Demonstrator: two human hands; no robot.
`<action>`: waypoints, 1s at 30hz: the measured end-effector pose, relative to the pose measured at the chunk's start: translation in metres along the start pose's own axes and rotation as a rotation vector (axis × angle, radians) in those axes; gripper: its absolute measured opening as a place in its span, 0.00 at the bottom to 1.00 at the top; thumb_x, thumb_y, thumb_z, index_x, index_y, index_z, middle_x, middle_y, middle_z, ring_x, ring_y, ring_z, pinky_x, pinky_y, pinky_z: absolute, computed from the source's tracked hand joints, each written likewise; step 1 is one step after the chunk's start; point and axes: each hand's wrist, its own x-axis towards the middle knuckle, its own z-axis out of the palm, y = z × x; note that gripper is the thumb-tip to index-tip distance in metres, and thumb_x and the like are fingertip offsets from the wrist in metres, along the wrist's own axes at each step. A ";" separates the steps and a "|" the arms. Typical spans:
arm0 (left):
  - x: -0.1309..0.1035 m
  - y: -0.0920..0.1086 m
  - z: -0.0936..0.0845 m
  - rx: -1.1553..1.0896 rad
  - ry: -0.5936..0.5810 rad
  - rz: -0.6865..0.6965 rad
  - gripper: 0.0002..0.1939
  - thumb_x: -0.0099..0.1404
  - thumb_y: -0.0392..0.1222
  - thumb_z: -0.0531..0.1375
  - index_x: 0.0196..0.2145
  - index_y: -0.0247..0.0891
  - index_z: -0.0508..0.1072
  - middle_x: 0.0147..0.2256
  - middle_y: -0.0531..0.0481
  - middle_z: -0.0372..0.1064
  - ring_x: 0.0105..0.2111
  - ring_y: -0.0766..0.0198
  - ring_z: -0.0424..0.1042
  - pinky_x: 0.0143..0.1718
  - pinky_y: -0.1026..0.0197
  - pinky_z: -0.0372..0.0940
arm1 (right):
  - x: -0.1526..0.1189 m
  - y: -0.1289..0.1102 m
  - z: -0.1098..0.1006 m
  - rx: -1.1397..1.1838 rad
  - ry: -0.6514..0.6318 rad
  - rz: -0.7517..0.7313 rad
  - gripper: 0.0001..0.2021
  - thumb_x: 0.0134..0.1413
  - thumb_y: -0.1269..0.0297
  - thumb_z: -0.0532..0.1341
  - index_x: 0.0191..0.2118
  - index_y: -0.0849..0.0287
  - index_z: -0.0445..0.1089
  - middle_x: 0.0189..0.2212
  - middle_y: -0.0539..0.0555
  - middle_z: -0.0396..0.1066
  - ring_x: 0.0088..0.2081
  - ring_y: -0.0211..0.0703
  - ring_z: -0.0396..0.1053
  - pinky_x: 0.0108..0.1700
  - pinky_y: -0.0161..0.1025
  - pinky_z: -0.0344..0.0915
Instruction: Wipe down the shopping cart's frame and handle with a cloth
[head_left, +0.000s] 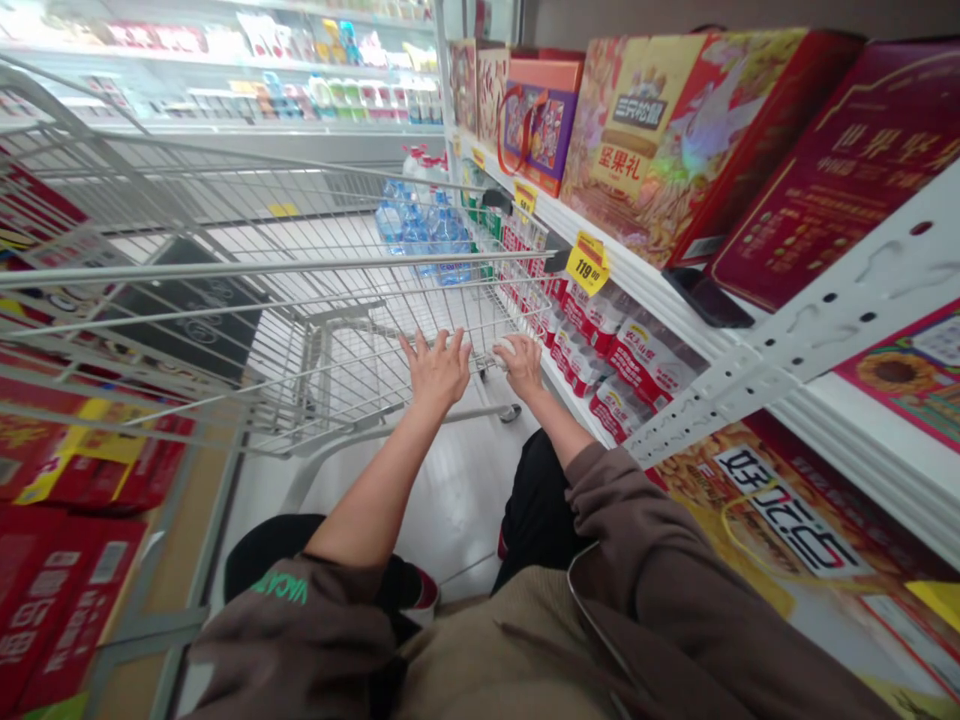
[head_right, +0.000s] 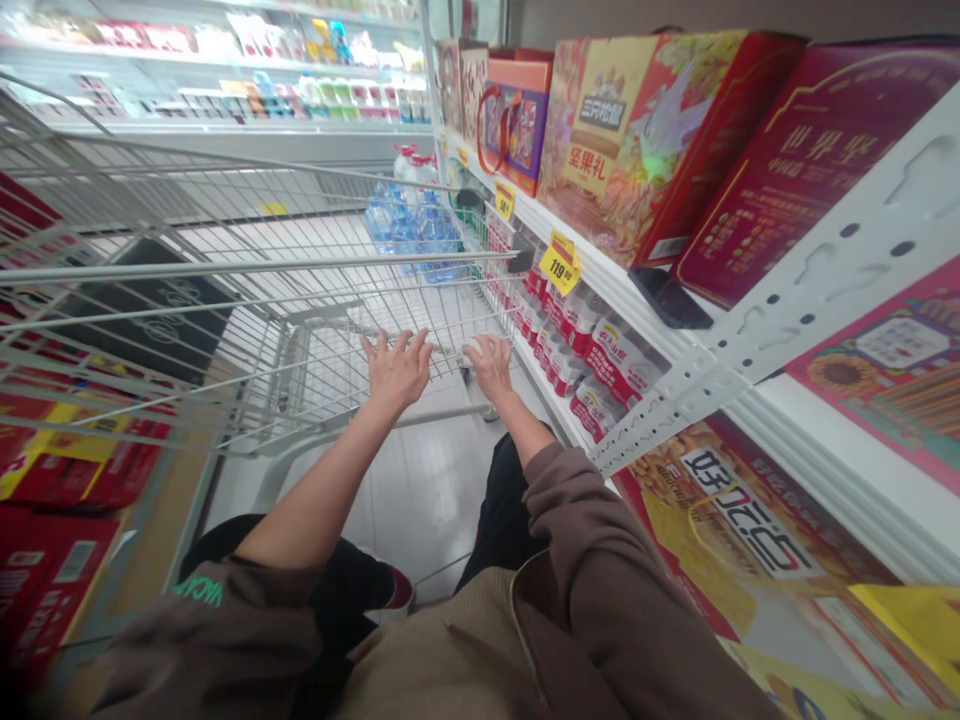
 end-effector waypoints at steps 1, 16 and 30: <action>0.000 0.000 0.000 0.004 0.001 -0.002 0.30 0.79 0.52 0.41 0.68 0.41 0.67 0.64 0.39 0.67 0.70 0.29 0.52 0.70 0.23 0.36 | -0.004 0.003 -0.001 0.006 -0.019 -0.010 0.25 0.56 0.83 0.58 0.51 0.49 0.78 0.60 0.56 0.69 0.61 0.53 0.59 0.64 0.55 0.56; -0.010 -0.001 -0.002 0.019 0.028 0.032 0.30 0.78 0.52 0.43 0.69 0.39 0.66 0.64 0.38 0.66 0.71 0.27 0.48 0.70 0.22 0.34 | -0.009 0.027 -0.011 0.023 -0.027 0.109 0.27 0.52 0.83 0.56 0.51 0.50 0.77 0.60 0.56 0.68 0.61 0.52 0.58 0.64 0.52 0.55; -0.011 -0.003 0.002 0.027 0.055 0.038 0.30 0.78 0.52 0.43 0.70 0.40 0.65 0.65 0.37 0.65 0.71 0.28 0.47 0.69 0.21 0.35 | 0.000 0.066 -0.015 0.173 0.288 0.503 0.28 0.46 0.79 0.53 0.52 0.55 0.75 0.51 0.59 0.69 0.56 0.53 0.62 0.60 0.53 0.61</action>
